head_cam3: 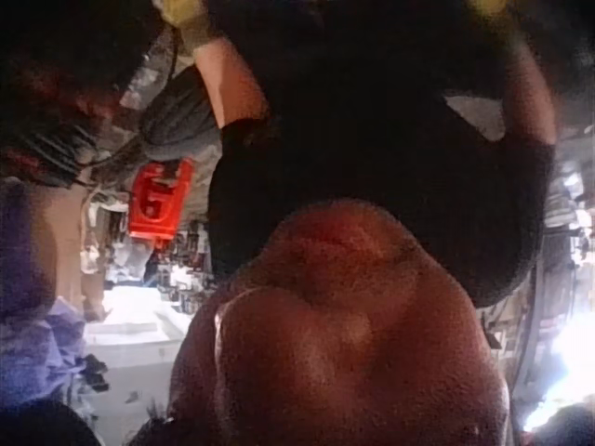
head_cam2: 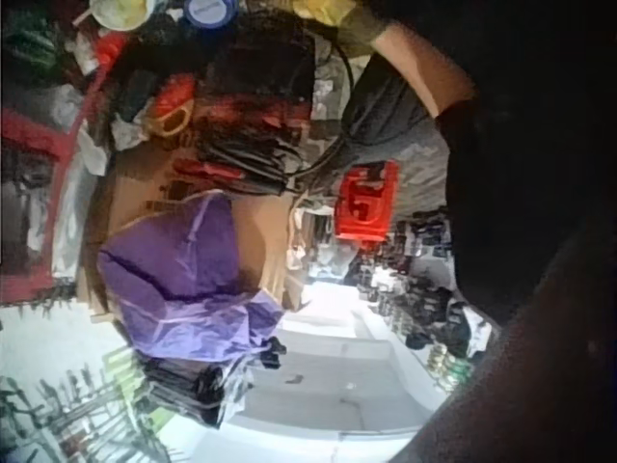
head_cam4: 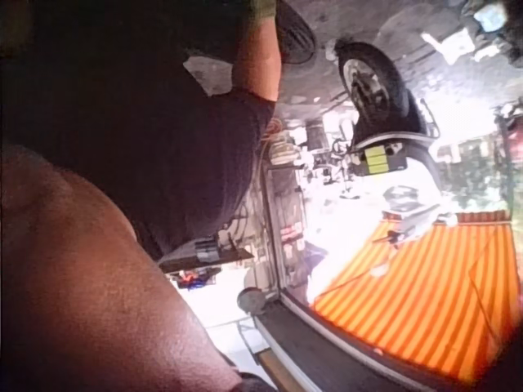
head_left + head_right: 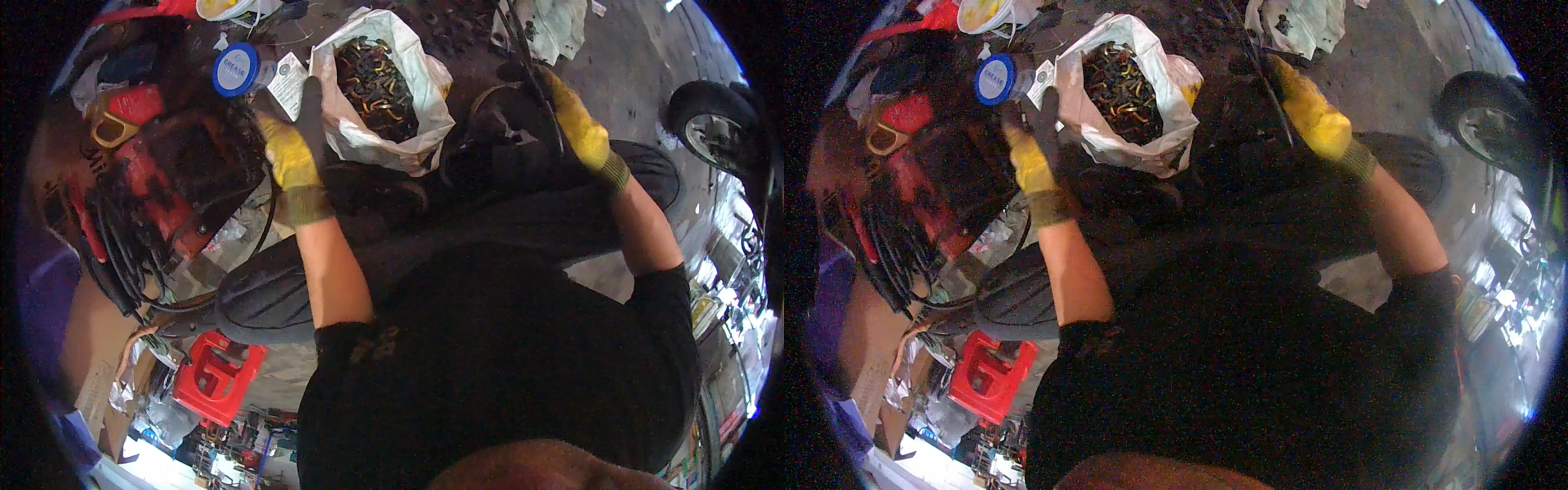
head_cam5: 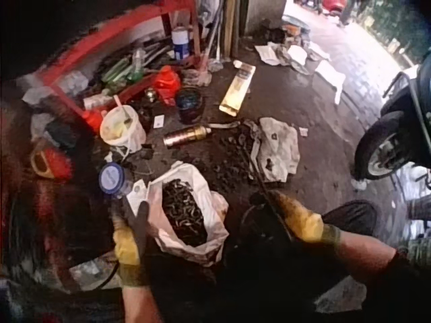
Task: The person sits on the floor in a cluttered workshop and repeatedly uses pliers to cut small metal pieces from a bag. The cut pieces are placed back into the bag. The person handles the pliers and metal parts continuously throughout the clip.
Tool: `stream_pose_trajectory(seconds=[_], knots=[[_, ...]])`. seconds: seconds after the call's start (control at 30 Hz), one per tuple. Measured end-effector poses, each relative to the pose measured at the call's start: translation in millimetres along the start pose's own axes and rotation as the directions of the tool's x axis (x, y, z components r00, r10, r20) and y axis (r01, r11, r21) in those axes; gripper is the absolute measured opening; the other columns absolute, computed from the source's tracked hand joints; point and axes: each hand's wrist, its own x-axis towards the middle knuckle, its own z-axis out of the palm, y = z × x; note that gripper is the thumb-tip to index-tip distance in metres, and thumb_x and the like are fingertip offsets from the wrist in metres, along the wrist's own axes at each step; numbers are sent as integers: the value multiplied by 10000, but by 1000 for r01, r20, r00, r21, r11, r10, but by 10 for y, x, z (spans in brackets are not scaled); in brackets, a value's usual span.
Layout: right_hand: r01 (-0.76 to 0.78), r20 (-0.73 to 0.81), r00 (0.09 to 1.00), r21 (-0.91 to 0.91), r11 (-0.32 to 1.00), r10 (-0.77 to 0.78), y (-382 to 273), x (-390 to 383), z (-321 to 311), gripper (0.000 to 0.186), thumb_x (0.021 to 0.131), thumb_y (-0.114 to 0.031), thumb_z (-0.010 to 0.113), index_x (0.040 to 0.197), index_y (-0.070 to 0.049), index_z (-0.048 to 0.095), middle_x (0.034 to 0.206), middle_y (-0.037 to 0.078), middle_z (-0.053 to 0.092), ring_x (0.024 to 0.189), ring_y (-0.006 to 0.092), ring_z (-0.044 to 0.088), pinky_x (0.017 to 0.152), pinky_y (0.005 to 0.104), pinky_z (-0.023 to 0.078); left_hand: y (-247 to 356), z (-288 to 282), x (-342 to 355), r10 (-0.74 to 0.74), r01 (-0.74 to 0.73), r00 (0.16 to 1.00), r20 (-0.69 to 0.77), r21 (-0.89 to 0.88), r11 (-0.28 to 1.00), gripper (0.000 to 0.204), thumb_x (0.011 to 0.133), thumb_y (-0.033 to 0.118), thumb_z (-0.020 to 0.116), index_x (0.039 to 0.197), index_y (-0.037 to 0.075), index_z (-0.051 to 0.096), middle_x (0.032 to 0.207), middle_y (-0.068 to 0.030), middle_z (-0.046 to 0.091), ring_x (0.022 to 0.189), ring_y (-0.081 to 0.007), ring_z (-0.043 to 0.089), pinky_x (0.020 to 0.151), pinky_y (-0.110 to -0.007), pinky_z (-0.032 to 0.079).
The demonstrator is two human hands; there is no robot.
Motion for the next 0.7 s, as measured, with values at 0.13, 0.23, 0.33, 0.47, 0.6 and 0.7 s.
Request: stream_pose_trajectory(seconds=[0.13,0.23,0.33,0.47,0.6,0.7], knots=[[-122,-40,992,-113,986,118,306,250,180,567,959,-263,677,1426,7,500,1336,225,634,1275,351,592,1077,404,461,171,203,-209,-104,59,990,97,387,920,871,876,420,736,1515,-32,353,1333,-257,635,1240,-438,605,1009,-467,490],[-13,36,999,-234,972,22,317,527,483,499,984,-311,627,1365,0,537,1319,248,639,1237,386,612,1040,443,484,-317,207,-53,-175,125,982,69,455,882,678,896,410,682,1387,-29,521,1249,-292,659,1162,-456,636,956,-489,513],[-233,-86,972,-326,916,217,441,920,947,427,1013,-293,558,1313,12,550,1307,274,638,1224,404,620,1008,464,500,-320,123,-9,-98,85,995,8,423,902,533,895,407,671,1197,-33,661,1160,-293,689,1064,-443,674,903,-486,529],[-2,70,992,-815,579,102,467,1086,1352,352,993,-111,467,1277,58,587,1057,244,704,1042,383,692,881,433,553,-264,-11,-73,-185,193,981,-62,149,970,437,851,354,742,1055,-32,727,925,-210,747,815,-350,709,759,-432,542],[-174,4,981,-433,884,195,896,1245,1317,451,950,-352,617,1232,-1,641,1107,232,708,1064,399,677,905,441,535,-289,-155,-143,-312,273,943,-114,-268,924,337,812,219,810,999,-48,723,830,-97,729,713,-195,644,657,-357,508],[-213,8,974,-285,935,225,599,1233,1219,509,934,-430,670,1229,-15,671,1135,225,712,1055,380,679,910,424,525,-373,-251,-148,-358,325,918,-169,-198,925,308,812,222,822,940,-36,714,772,-76,699,651,-158,613,597,-333,481]])
